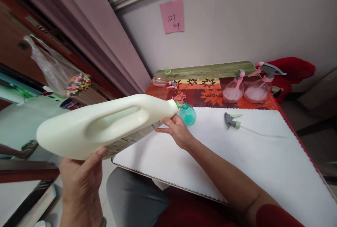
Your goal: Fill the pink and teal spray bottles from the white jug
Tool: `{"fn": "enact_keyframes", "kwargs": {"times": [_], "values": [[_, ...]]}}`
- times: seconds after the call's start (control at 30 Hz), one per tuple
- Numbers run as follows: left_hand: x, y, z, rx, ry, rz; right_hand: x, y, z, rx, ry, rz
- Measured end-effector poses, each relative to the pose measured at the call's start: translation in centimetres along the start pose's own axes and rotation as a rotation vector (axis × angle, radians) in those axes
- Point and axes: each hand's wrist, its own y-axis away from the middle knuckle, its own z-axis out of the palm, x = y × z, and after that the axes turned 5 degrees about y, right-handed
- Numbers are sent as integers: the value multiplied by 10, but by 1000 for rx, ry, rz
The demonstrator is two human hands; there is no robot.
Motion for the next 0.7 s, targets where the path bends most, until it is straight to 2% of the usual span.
{"fn": "enact_keyframes", "kwargs": {"times": [0.7], "values": [[8, 4, 2, -9, -14, 36, -5, 2, 3, -7, -18, 11]]}}
